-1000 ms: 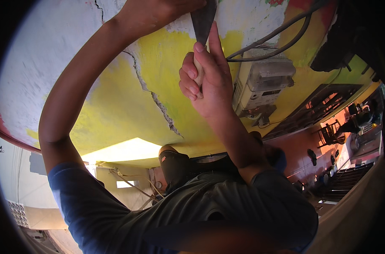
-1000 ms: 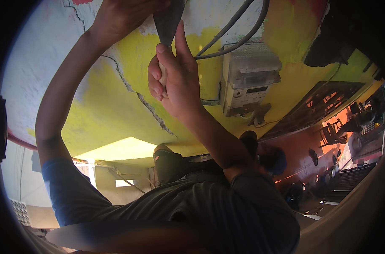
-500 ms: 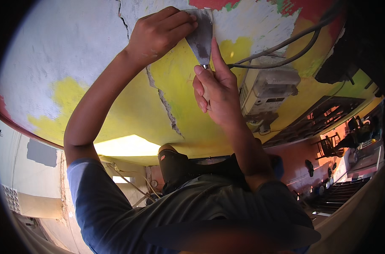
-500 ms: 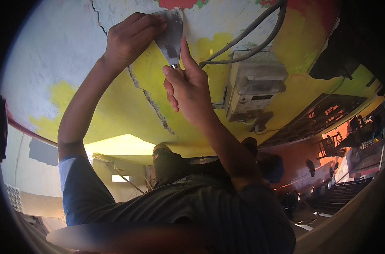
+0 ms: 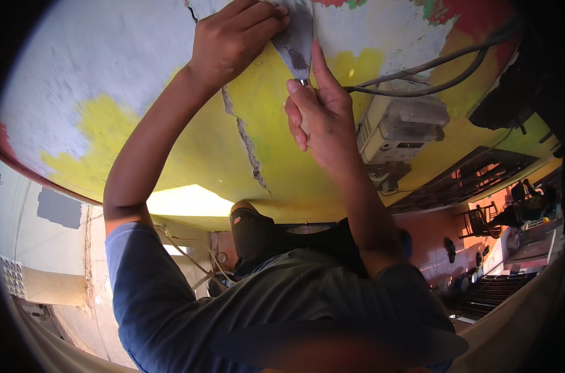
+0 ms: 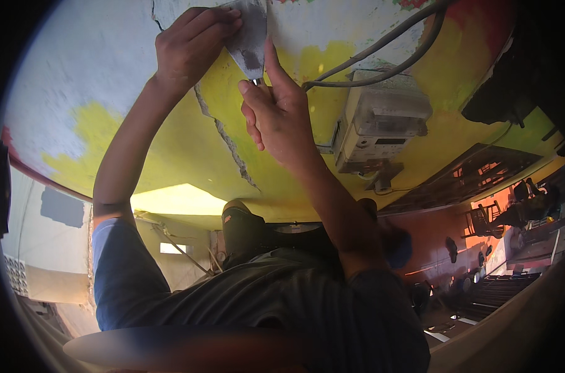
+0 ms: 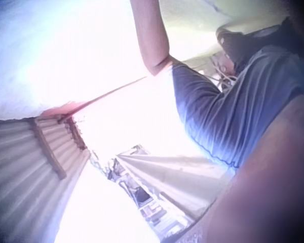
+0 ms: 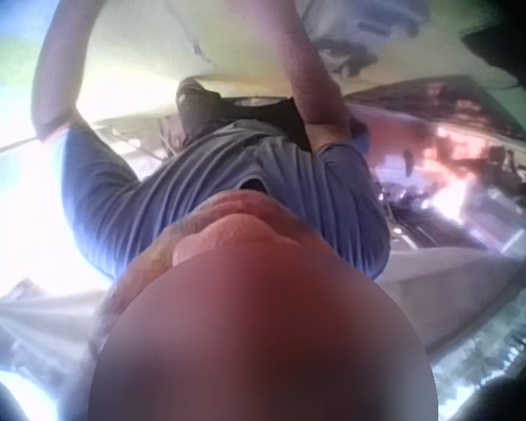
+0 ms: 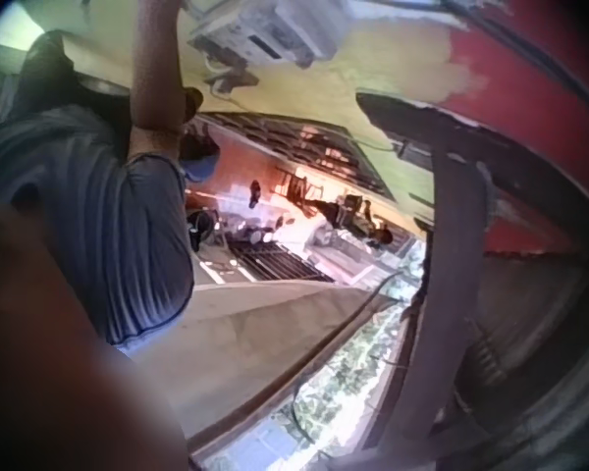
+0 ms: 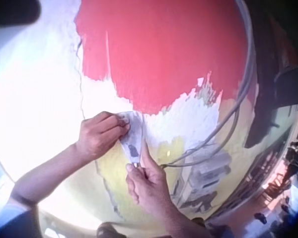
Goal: The person uses a putty knife to scrape and smooth a vertical crack in a yellow-painted wall. They repeatedly apply and smooth material along the crack, working around an electrical meter and conduit.
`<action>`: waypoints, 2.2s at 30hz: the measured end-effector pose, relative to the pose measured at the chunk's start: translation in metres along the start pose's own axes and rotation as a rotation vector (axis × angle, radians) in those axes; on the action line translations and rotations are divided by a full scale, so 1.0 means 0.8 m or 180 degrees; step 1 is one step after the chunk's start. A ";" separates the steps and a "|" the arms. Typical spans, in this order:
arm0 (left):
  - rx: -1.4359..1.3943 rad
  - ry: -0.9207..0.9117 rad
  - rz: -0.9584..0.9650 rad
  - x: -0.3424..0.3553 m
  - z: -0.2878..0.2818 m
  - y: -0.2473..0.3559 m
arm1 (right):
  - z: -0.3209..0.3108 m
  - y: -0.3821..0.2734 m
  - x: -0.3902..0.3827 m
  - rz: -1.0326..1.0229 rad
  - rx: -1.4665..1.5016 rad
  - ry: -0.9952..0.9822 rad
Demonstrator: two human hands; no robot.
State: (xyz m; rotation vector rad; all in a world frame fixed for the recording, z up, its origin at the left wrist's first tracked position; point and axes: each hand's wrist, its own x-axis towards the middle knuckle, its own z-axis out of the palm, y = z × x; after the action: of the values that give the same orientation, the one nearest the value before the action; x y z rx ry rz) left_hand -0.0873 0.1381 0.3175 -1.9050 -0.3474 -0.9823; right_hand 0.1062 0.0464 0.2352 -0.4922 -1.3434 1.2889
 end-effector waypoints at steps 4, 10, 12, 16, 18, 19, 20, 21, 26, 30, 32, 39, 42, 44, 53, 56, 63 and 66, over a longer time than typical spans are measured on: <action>0.0007 0.0073 0.0169 0.000 0.000 -0.005 | 0.002 -0.001 0.003 0.0142 -0.0083 -0.0045; 0.0054 -0.0052 -0.0122 0.004 -0.009 -0.003 | -0.003 -0.003 0.011 -0.0002 -0.0050 -0.0082; 0.0038 0.0058 0.0271 0.009 -0.012 -0.003 | -0.003 -0.006 0.014 0.0002 -0.0008 -0.0154; 0.0095 0.0246 -0.0170 0.020 -0.017 -0.002 | -0.002 -0.015 0.013 0.0027 0.0155 -0.0147; 0.0010 0.0022 -0.0130 0.024 -0.021 0.000 | -0.001 -0.019 0.010 0.0119 0.0157 -0.0144; -0.0013 -0.0074 -0.0098 0.025 -0.022 0.001 | -0.001 -0.020 0.009 0.0214 0.0105 -0.0187; 0.0133 -0.0120 -0.0069 0.027 -0.024 0.001 | -0.001 -0.021 0.009 0.0487 -0.0059 -0.0075; 0.0087 0.0031 -0.0105 0.027 -0.024 0.001 | -0.001 -0.022 0.009 0.0223 0.0122 -0.0245; 0.0055 -0.0030 -0.0267 0.020 -0.027 0.007 | -0.003 -0.022 0.015 0.0409 -0.0134 -0.0235; 0.0210 0.0095 -0.0433 0.015 -0.024 0.003 | -0.002 -0.022 0.018 -0.0053 0.0376 -0.0252; 0.0193 -0.0027 -0.0398 0.016 -0.023 -0.001 | 0.000 -0.022 0.019 0.0057 0.0178 -0.0294; 0.0327 0.0192 -0.0305 0.035 -0.024 -0.010 | 0.001 -0.030 0.026 -0.0022 0.0084 -0.0295; -0.0007 0.0456 -0.0018 0.037 -0.026 -0.006 | -0.001 -0.035 0.024 0.0112 0.0159 -0.0353; 0.0045 0.0346 -0.0180 0.037 -0.025 -0.005 | -0.001 -0.036 0.021 0.0124 0.0274 -0.0294; 0.0169 0.0452 -0.0385 0.032 -0.025 0.001 | 0.004 -0.033 0.019 -0.0094 0.0243 -0.0438; 0.0053 0.0228 -0.0360 0.037 -0.025 0.006 | 0.006 -0.035 0.022 0.0349 -0.0145 -0.0208; 0.0051 0.0405 -0.0269 0.055 -0.020 -0.001 | 0.003 -0.036 0.021 -0.0205 0.0394 -0.0504; 0.0049 -0.0064 -0.0062 0.046 -0.023 0.004 | -0.003 -0.034 0.010 0.0225 0.0376 -0.0253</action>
State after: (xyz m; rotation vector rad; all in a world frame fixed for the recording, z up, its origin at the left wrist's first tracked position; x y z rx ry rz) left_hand -0.0710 0.1154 0.3478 -1.9020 -0.3849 -0.9710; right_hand 0.1164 0.0457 0.2617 -0.4131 -1.3163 1.4501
